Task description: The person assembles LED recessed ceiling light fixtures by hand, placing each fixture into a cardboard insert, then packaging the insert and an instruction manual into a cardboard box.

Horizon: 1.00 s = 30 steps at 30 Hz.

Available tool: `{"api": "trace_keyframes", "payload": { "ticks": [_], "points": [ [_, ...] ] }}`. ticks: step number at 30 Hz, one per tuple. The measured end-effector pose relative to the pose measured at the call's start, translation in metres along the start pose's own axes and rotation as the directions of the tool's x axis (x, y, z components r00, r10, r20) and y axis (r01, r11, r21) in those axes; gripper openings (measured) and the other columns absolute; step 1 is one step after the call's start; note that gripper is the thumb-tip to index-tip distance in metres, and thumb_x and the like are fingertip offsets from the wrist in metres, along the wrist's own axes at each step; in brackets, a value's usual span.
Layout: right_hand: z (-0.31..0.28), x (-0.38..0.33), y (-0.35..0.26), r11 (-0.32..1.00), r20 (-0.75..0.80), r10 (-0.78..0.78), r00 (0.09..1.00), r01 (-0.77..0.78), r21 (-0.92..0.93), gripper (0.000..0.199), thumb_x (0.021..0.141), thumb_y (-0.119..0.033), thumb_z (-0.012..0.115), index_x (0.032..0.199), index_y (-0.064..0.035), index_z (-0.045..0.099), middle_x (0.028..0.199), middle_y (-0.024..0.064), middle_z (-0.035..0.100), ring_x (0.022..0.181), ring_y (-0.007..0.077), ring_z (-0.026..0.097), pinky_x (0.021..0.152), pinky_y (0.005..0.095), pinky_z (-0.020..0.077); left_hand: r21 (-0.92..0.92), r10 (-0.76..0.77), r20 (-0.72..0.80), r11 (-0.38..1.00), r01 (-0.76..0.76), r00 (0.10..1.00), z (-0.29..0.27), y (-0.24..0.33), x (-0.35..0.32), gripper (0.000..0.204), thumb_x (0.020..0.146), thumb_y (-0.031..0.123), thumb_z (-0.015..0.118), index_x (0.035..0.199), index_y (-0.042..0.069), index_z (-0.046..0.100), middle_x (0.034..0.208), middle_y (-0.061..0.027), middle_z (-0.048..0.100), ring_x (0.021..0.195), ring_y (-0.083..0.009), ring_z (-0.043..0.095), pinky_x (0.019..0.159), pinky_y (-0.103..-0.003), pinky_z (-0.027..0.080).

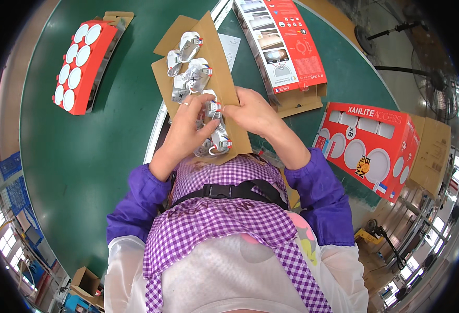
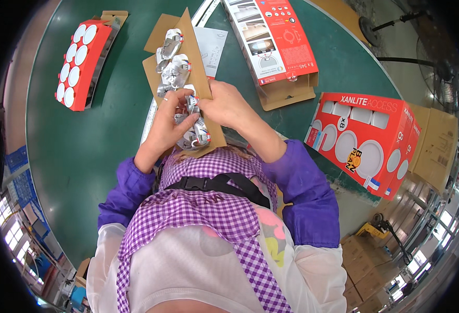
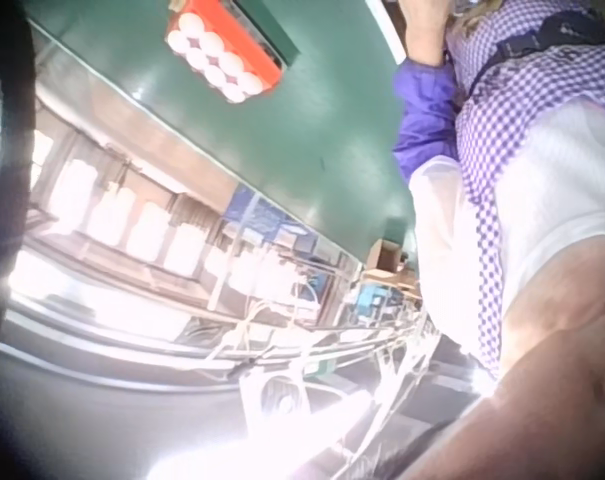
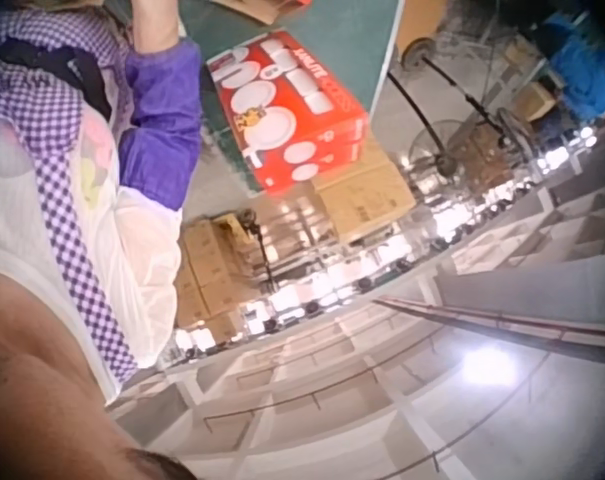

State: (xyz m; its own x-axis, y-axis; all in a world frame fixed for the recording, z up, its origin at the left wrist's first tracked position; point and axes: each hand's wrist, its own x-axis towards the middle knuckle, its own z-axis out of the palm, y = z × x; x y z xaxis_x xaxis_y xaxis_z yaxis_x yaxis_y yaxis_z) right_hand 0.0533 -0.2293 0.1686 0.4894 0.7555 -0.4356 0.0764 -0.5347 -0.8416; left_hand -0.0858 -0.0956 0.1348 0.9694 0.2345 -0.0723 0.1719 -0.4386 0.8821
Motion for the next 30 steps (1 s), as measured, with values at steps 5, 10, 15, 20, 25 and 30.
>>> {"api": "trace_keyframes", "payload": {
  "ticks": [5, 10, 15, 20, 25, 30],
  "points": [
    [0.002, 0.0, 0.01, 0.999, -0.016, -0.029, 0.999, 0.029, 0.028, 0.032, 0.085, -0.014, 0.06, 0.112, 0.0032, 0.06, 0.098, 0.0132, 0.068, 0.089, 0.0175, 0.064, 0.078, 0.0324, 0.049, -0.171, -0.045, 0.096, 0.983, 0.061, 0.994, -0.007, -0.003, 0.0, 0.057, 0.078, -0.004, 0.064, 0.131, 0.006, 0.045, 0.106, -0.0091, 0.048, 0.099, -0.0215, 0.053, 0.09, -0.034, 0.048],
    [0.001, -0.001, 0.003, 1.0, 0.003, 0.017, 1.0, -0.017, -0.003, 0.033, 0.086, -0.015, 0.061, 0.113, 0.003, 0.06, 0.098, 0.0137, 0.068, 0.09, 0.0176, 0.064, 0.078, 0.0324, 0.049, -0.011, 0.009, 0.153, 1.0, -0.008, 0.988, -0.009, -0.004, -0.002, 0.069, 0.072, -0.012, 0.055, 0.136, 0.008, 0.04, 0.113, -0.0103, 0.047, 0.108, -0.024, 0.051, 0.095, -0.037, 0.046],
    [0.003, -0.002, 0.009, 1.0, -0.017, -0.012, 1.0, 0.013, 0.025, 0.034, 0.086, -0.016, 0.062, 0.114, 0.0025, 0.059, 0.098, 0.0141, 0.068, 0.089, 0.0187, 0.064, 0.078, 0.0327, 0.0492, -0.073, -0.066, 0.108, 0.995, 0.074, 0.992, -0.003, 0.009, -0.005, 0.068, 0.072, -0.008, 0.061, 0.135, 0.008, 0.04, 0.117, -0.0119, 0.048, 0.111, -0.0262, 0.053, 0.092, -0.036, 0.047],
    [0.003, -0.003, 0.004, 0.999, -0.002, -0.032, 0.999, 0.032, 0.014, 0.037, 0.081, -0.013, 0.053, 0.115, -0.0009, 0.058, 0.102, 0.0253, 0.064, 0.099, 0.0409, 0.061, 0.084, 0.0443, 0.0485, 0.029, 0.003, -0.007, 1.0, -0.003, 1.0, 0.0, 0.009, -0.007, 0.06, 0.074, 0.007, 0.067, 0.129, 0.008, 0.045, 0.116, -0.0169, 0.05, 0.107, -0.0335, 0.059, 0.081, -0.039, 0.053],
    [0.008, -0.006, 0.006, 0.998, -0.028, -0.069, 0.997, 0.068, -0.01, 0.035, 0.081, -0.013, 0.053, 0.113, -0.0007, 0.058, 0.102, 0.0254, 0.064, 0.098, 0.0416, 0.061, 0.084, 0.0446, 0.0483, 0.341, 0.022, -0.157, 0.939, 0.034, 0.987, 0.014, 0.023, -0.01, 0.051, 0.076, 0.015, 0.068, 0.123, 0.008, 0.05, 0.114, -0.0177, 0.055, 0.092, -0.0372, 0.062, 0.075, -0.044, 0.053],
    [0.006, -0.008, 0.005, 0.996, -0.04, -0.09, 0.995, 0.089, -0.029, 0.036, 0.082, -0.012, 0.052, 0.116, -0.0011, 0.056, 0.102, 0.0247, 0.064, 0.098, 0.042, 0.06, 0.084, 0.0449, 0.0481, 0.383, -0.021, -0.244, 0.916, 0.117, 0.969, 0.025, 0.021, -0.006, 0.047, 0.078, 0.016, 0.07, 0.12, 0.006, 0.051, 0.106, -0.0178, 0.058, 0.077, -0.035, 0.064, 0.066, -0.043, 0.053]
  ]
}}
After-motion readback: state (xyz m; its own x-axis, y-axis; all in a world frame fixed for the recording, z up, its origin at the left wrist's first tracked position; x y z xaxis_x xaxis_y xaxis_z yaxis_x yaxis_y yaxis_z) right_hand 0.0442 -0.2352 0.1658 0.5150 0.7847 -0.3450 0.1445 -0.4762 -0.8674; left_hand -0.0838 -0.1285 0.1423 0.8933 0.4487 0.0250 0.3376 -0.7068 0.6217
